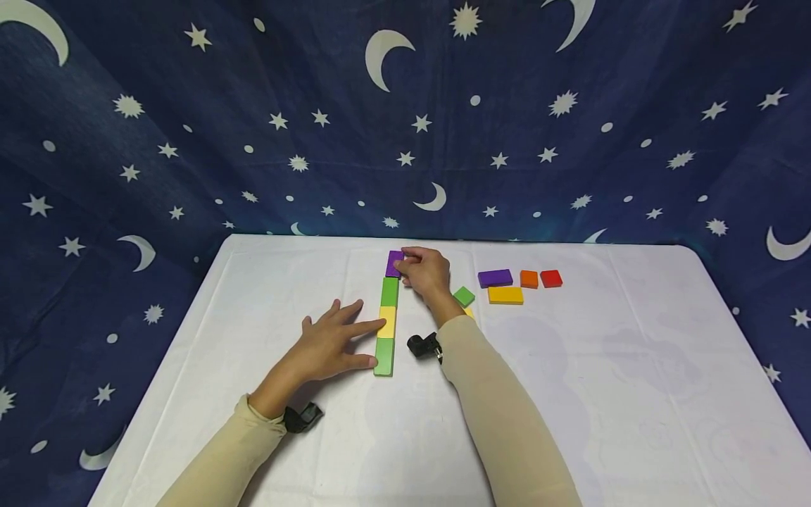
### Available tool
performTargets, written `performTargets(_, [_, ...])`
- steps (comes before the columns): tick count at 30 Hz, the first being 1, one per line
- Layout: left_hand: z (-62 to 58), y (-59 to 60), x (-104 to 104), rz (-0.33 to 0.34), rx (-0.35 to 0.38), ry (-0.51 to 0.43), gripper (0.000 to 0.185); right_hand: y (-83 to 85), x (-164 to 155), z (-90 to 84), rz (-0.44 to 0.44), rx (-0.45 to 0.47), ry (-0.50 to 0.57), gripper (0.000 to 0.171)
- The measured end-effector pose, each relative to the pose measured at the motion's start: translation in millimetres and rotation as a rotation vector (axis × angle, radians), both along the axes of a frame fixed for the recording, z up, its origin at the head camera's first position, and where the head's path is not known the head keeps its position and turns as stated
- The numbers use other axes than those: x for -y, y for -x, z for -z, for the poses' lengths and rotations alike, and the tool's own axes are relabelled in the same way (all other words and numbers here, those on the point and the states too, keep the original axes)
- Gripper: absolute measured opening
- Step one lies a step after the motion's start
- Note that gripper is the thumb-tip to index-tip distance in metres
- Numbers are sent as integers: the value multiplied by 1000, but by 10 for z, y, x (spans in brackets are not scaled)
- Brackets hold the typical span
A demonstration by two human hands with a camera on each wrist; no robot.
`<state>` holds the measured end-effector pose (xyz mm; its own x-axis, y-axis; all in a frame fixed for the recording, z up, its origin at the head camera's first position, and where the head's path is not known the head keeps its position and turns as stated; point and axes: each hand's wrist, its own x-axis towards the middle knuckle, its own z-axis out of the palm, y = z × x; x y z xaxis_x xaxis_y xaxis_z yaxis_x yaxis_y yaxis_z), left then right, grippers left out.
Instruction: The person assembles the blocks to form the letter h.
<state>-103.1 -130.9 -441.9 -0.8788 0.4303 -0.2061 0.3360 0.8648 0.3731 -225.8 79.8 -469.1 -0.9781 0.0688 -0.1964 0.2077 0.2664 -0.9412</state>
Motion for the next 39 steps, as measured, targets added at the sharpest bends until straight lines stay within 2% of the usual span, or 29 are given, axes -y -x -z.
performTargets(4, [3, 7, -10, -3, 4, -2, 67, 20, -47, 0, -55, 19, -37, 41])
performTargets(11, [15, 13, -11, -6, 5, 0, 68, 40, -147, -32, -149, 105, 55, 52])
performTargets(24, [-4, 14, -4, -11, -5, -2, 68, 30, -134, -10, -222, 15, -77, 49])
performTargets(39, [22, 10, 6, -11, 4, 8, 69, 11, -116, 0, -226, 7, -97, 49])
